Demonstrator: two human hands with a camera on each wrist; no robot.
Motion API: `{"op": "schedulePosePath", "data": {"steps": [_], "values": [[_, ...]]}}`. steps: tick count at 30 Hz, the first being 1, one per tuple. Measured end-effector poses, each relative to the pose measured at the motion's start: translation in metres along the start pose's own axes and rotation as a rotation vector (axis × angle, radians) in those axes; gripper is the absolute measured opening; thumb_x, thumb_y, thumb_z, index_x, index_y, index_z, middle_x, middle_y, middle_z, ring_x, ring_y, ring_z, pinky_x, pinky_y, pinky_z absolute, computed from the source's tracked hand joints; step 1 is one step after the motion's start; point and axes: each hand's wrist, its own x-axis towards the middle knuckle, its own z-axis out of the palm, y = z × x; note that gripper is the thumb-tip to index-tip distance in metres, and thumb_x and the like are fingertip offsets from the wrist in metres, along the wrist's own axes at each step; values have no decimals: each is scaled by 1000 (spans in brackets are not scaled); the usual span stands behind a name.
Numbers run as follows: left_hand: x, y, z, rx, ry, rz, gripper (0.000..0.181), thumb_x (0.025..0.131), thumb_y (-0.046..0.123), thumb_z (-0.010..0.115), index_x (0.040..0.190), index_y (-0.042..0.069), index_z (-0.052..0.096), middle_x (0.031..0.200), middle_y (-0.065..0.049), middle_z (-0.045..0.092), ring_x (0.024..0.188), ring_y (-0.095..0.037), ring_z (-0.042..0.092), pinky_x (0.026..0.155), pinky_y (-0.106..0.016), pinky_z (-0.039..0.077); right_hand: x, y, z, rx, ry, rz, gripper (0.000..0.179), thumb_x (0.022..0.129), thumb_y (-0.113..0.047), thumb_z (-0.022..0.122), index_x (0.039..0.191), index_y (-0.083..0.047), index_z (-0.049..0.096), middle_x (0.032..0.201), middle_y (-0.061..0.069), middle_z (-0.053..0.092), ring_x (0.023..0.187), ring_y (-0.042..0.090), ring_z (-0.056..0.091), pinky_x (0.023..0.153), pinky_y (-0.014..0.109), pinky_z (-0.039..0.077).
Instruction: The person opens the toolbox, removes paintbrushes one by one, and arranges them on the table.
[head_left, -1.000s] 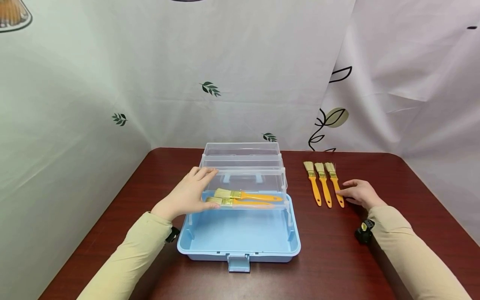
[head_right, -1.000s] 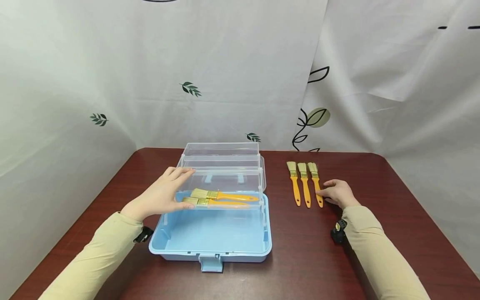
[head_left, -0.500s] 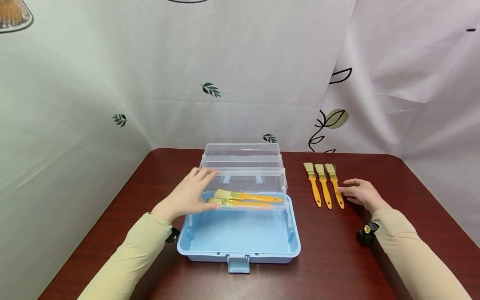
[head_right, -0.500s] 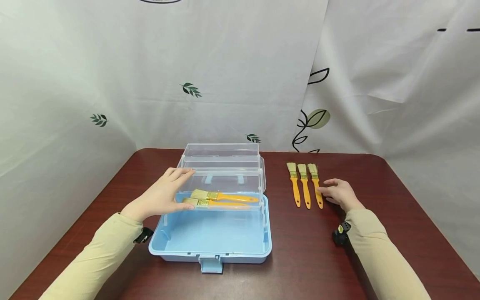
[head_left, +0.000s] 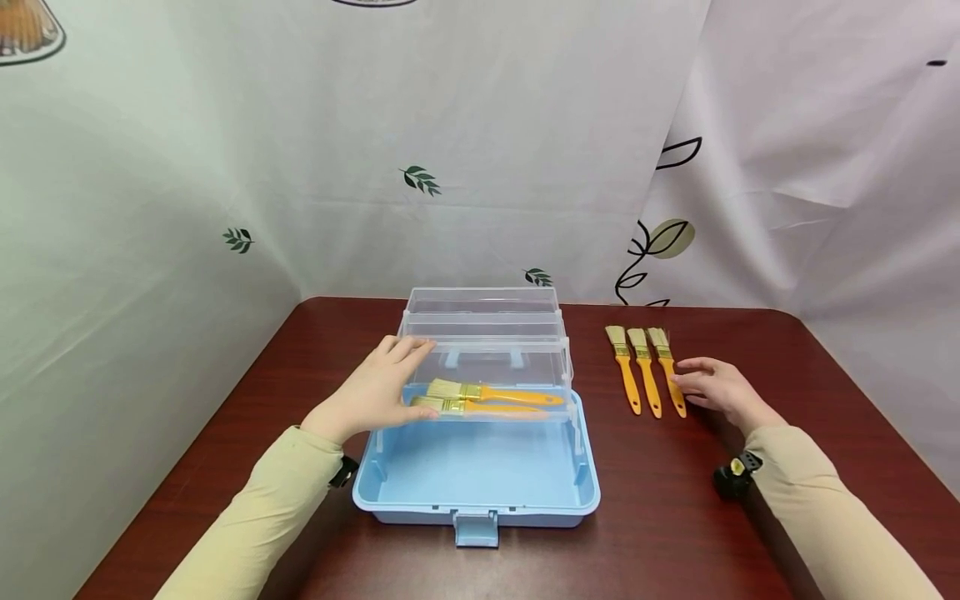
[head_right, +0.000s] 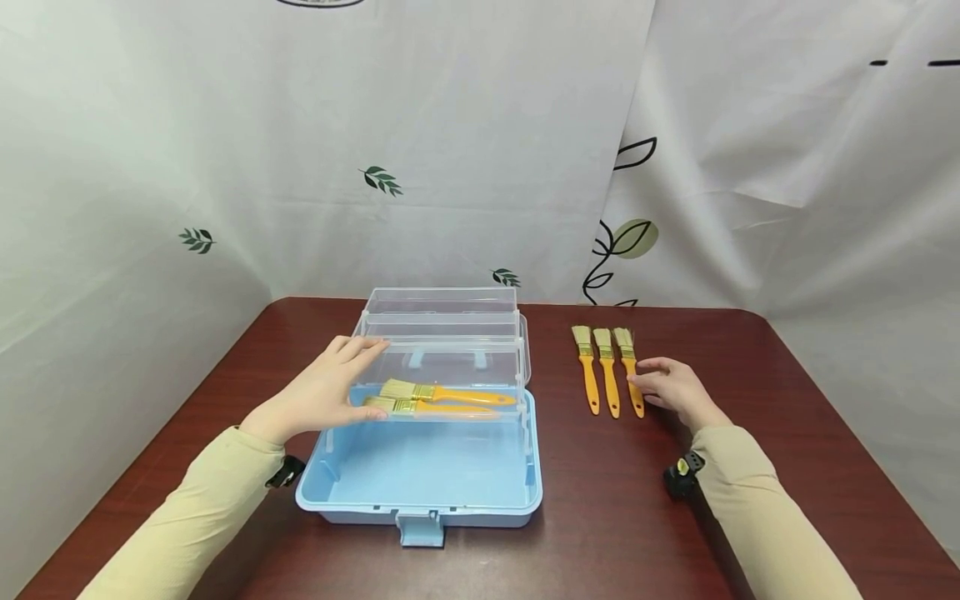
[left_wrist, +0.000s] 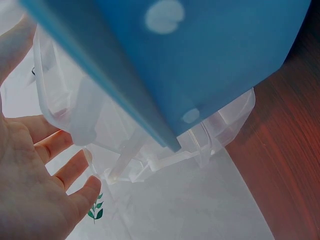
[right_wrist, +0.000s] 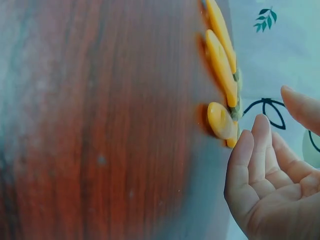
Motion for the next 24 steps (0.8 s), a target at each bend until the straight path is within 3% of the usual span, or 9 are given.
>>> {"op": "schedulePosePath", "data": {"steps": [8,16,24], "values": [[0,0,1,-3,1,2,95,65,54,77,137,3,42,133,-10,48,111,-25,43,94,-42,44,-6,-5,5,15,-27,-43,67,90,-32,59,136,8,33,107,-5,61,87,-5,58,86,32,52],[0,-1,2,-5,5,1,95,65,54,78,138,4,42,133,-10,48,112,-25,43,94,-42,44,-7,-9,13,51,-57,-89,63,90,-29,60,136,8,35,97,-9,59,86,-3,59,77,23,53],[0,-1,2,-3,5,1,95,65,54,78,138,4,42,133,-10,48,111,-24,43,93,-41,45,-11,-17,22,54,-96,-120,60,91,-26,60,134,8,36,106,1,61,89,-1,60,81,27,54]]}}
